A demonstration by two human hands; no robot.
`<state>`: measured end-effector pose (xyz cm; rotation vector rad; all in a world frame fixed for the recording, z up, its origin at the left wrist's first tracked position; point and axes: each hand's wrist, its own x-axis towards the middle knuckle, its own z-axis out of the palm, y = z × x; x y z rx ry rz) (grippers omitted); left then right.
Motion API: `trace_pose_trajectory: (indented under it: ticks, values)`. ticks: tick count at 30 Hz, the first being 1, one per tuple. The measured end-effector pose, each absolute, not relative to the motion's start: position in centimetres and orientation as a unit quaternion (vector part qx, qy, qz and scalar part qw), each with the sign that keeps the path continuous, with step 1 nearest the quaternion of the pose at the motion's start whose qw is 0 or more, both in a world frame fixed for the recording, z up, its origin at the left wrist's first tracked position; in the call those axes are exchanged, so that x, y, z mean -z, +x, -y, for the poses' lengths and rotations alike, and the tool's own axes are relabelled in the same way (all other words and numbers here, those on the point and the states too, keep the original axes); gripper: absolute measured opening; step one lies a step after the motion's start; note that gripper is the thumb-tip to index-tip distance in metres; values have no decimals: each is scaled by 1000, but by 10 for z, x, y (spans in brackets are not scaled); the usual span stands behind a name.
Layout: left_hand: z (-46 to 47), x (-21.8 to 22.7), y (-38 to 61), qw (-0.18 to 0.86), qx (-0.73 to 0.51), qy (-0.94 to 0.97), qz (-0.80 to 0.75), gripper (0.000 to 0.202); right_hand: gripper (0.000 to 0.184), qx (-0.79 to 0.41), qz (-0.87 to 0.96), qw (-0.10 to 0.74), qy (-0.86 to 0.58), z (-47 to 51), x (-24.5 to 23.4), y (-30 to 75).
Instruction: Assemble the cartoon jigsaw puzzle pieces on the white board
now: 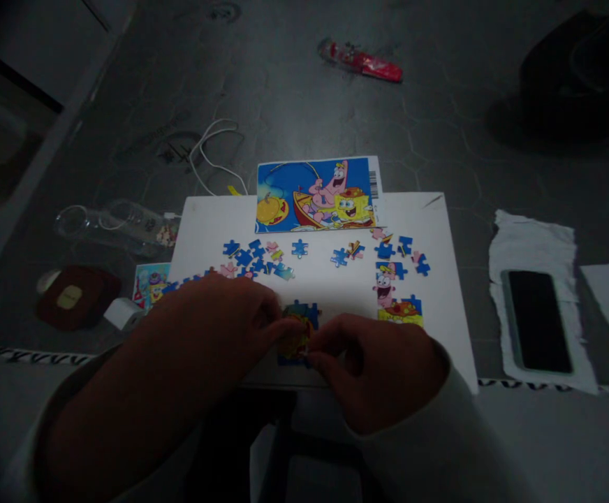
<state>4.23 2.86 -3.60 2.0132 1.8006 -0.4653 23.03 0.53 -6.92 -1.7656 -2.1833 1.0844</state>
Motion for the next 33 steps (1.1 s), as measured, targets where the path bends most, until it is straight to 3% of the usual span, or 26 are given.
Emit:
trace_pose_trajectory:
  ticks: [6,22,33]
  values:
    - [-34,41,43,225,197,704,-644,37,8,-337,711,114,-607,0,72,222]
    - [-34,41,42,224,197,706,-642,39,22,-285,736,89,-608,1,79,225]
    - [-33,39,45,220,203,701,-647,37,21,-278,728,114,-616,2,88,223]
